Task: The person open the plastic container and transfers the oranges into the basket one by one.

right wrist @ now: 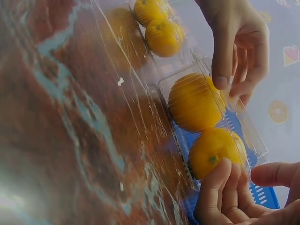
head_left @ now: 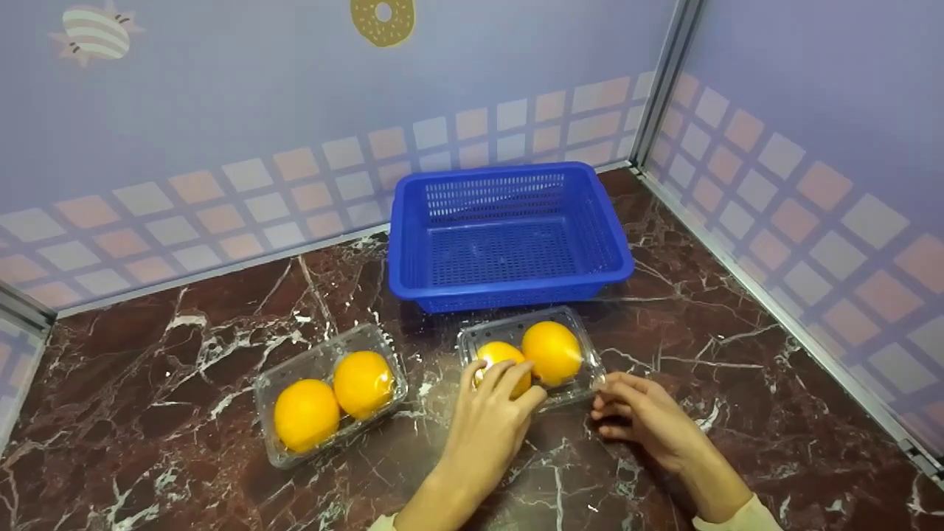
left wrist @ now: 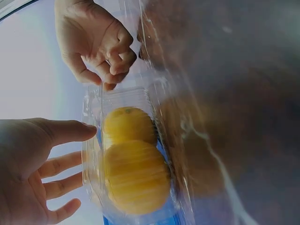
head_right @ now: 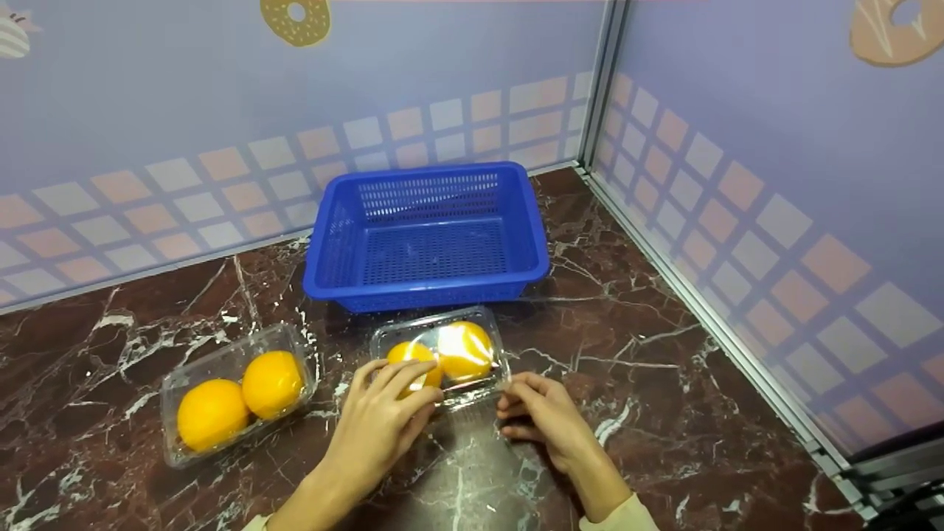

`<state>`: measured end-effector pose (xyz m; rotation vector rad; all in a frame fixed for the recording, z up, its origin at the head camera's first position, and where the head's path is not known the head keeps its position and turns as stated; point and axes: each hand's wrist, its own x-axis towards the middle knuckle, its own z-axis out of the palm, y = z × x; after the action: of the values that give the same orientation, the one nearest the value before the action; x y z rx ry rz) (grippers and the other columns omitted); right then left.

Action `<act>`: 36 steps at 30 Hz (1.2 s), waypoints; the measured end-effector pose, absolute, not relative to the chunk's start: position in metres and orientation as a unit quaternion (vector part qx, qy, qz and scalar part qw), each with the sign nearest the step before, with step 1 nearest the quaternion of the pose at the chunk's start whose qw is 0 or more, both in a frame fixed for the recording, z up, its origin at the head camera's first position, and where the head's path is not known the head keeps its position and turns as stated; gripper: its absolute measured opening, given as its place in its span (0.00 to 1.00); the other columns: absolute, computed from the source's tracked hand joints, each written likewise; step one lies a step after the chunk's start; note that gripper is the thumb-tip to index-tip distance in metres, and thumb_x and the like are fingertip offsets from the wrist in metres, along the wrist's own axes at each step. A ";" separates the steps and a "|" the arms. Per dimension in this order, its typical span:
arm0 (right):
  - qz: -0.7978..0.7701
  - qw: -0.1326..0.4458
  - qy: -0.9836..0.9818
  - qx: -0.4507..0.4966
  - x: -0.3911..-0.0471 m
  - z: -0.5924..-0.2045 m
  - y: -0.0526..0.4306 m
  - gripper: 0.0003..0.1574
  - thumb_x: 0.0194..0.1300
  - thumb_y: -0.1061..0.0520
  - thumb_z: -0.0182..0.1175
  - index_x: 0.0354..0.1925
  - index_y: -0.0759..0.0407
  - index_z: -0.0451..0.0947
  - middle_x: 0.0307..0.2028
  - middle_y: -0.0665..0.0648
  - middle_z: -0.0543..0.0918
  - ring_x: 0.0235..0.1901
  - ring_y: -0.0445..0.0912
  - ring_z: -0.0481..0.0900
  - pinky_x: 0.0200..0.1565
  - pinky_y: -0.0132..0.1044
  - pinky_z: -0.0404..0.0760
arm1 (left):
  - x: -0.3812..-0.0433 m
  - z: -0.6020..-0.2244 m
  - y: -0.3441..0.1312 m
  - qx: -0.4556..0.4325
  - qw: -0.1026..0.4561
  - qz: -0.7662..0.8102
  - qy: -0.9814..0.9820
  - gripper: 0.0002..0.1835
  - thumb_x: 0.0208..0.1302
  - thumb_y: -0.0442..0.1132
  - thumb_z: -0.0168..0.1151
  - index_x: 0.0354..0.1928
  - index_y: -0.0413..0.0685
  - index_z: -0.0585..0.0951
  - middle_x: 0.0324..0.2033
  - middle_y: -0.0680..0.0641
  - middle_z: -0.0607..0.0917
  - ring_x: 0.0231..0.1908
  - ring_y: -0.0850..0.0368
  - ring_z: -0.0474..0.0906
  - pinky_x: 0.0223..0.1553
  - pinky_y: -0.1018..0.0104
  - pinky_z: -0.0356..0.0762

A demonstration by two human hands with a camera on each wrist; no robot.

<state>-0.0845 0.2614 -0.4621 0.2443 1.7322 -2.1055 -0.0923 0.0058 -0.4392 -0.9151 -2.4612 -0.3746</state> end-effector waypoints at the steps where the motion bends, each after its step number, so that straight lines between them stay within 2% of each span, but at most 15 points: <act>1: -0.754 0.203 0.619 0.086 -0.084 -0.462 0.262 0.06 0.80 0.56 0.54 0.45 0.52 0.78 0.36 0.50 0.82 0.38 0.44 0.83 0.40 0.34 0.87 | -0.092 -0.440 0.003 -0.334 0.241 -0.140 -0.900 0.09 0.62 0.41 0.75 0.44 0.61 0.89 0.58 0.50 0.88 0.59 0.51 0.83 0.65 0.43 0.76; 6: -0.753 0.207 0.618 0.086 -0.082 -0.462 0.263 0.08 0.81 0.55 0.53 0.45 0.52 0.79 0.34 0.49 0.83 0.38 0.43 0.83 0.39 0.34 0.87 | -0.088 -0.442 -0.008 -0.323 0.208 -0.178 -0.906 0.13 0.63 0.39 0.74 0.48 0.59 0.86 0.63 0.47 0.85 0.63 0.48 0.81 0.67 0.40 0.76; 11: -0.746 0.179 0.635 0.085 -0.082 -0.461 0.263 0.05 0.80 0.57 0.55 0.50 0.54 0.76 0.39 0.52 0.84 0.39 0.44 0.85 0.42 0.36 0.89 | -0.086 -0.442 -0.020 -0.281 0.161 -0.218 -0.921 0.20 0.61 0.41 0.76 0.54 0.53 0.81 0.73 0.41 0.75 0.72 0.41 0.72 0.72 0.37 0.70; 15: -0.728 0.133 0.668 0.075 -0.084 -0.456 0.265 0.15 0.80 0.60 0.55 0.60 0.62 0.71 0.47 0.54 0.84 0.45 0.45 0.86 0.51 0.38 0.88 | -0.086 -0.440 -0.032 -0.235 0.135 -0.247 -0.930 0.31 0.60 0.44 0.76 0.63 0.49 0.75 0.80 0.40 0.62 0.78 0.40 0.60 0.77 0.37 0.61; 18: -0.702 0.105 0.701 0.072 -0.084 -0.451 0.265 0.22 0.80 0.62 0.55 0.66 0.68 0.66 0.52 0.56 0.81 0.49 0.45 0.84 0.55 0.38 0.86 | -0.086 -0.441 -0.041 -0.208 0.130 -0.273 -0.930 0.37 0.60 0.45 0.77 0.68 0.51 0.69 0.82 0.37 0.55 0.78 0.35 0.60 0.76 0.32 0.60; 20: -0.685 0.094 0.719 0.073 -0.084 -0.449 0.264 0.25 0.78 0.64 0.56 0.68 0.69 0.65 0.56 0.58 0.79 0.50 0.44 0.82 0.56 0.38 0.85 | -0.086 -0.443 -0.044 -0.198 0.129 -0.290 -0.927 0.38 0.60 0.45 0.79 0.67 0.53 0.66 0.82 0.34 0.53 0.76 0.32 0.62 0.73 0.29 0.62; 23: -0.663 0.081 0.740 0.075 -0.083 -0.445 0.262 0.28 0.75 0.65 0.59 0.69 0.69 0.66 0.60 0.63 0.77 0.50 0.44 0.82 0.57 0.37 0.83 | -0.086 -0.445 -0.046 -0.191 0.128 -0.313 -0.922 0.39 0.60 0.42 0.80 0.66 0.53 0.64 0.77 0.31 0.57 0.71 0.29 0.68 0.69 0.29 0.70; 27: -0.631 0.083 0.768 0.064 -0.081 -0.441 0.259 0.31 0.74 0.63 0.62 0.71 0.65 0.66 0.65 0.67 0.74 0.52 0.49 0.81 0.56 0.38 0.81 | -0.086 -0.448 -0.047 -0.186 0.122 -0.336 -0.915 0.37 0.60 0.41 0.79 0.64 0.50 0.65 0.67 0.34 0.65 0.66 0.33 0.72 0.67 0.35 0.76; 30: -0.610 0.091 0.786 0.043 -0.079 -0.438 0.257 0.33 0.75 0.59 0.63 0.72 0.63 0.65 0.68 0.67 0.72 0.58 0.53 0.79 0.58 0.40 0.80 | -0.086 -0.451 -0.049 -0.183 0.122 -0.347 -0.912 0.35 0.61 0.41 0.78 0.62 0.49 0.66 0.59 0.38 0.67 0.62 0.38 0.72 0.67 0.38 0.77; 33: -0.590 0.069 0.804 0.021 -0.077 -0.434 0.251 0.34 0.75 0.58 0.65 0.72 0.62 0.66 0.69 0.66 0.72 0.65 0.58 0.76 0.64 0.48 0.77 | -0.085 -0.452 -0.052 -0.180 0.124 -0.353 -0.910 0.34 0.60 0.43 0.78 0.61 0.49 0.66 0.57 0.39 0.67 0.62 0.38 0.72 0.66 0.38 0.79; 36: -0.554 0.011 0.833 -0.012 -0.073 -0.431 0.244 0.35 0.72 0.60 0.68 0.71 0.63 0.68 0.68 0.66 0.72 0.70 0.61 0.70 0.73 0.62 0.68 | -0.085 -0.453 -0.054 -0.176 0.121 -0.359 -0.909 0.34 0.59 0.45 0.78 0.60 0.50 0.66 0.59 0.38 0.67 0.61 0.37 0.74 0.63 0.39 0.81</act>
<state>-0.0735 0.2442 -0.4312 -0.0363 2.5975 -1.7269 -0.0848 -0.0542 -0.4526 -0.5155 -2.6538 -1.0482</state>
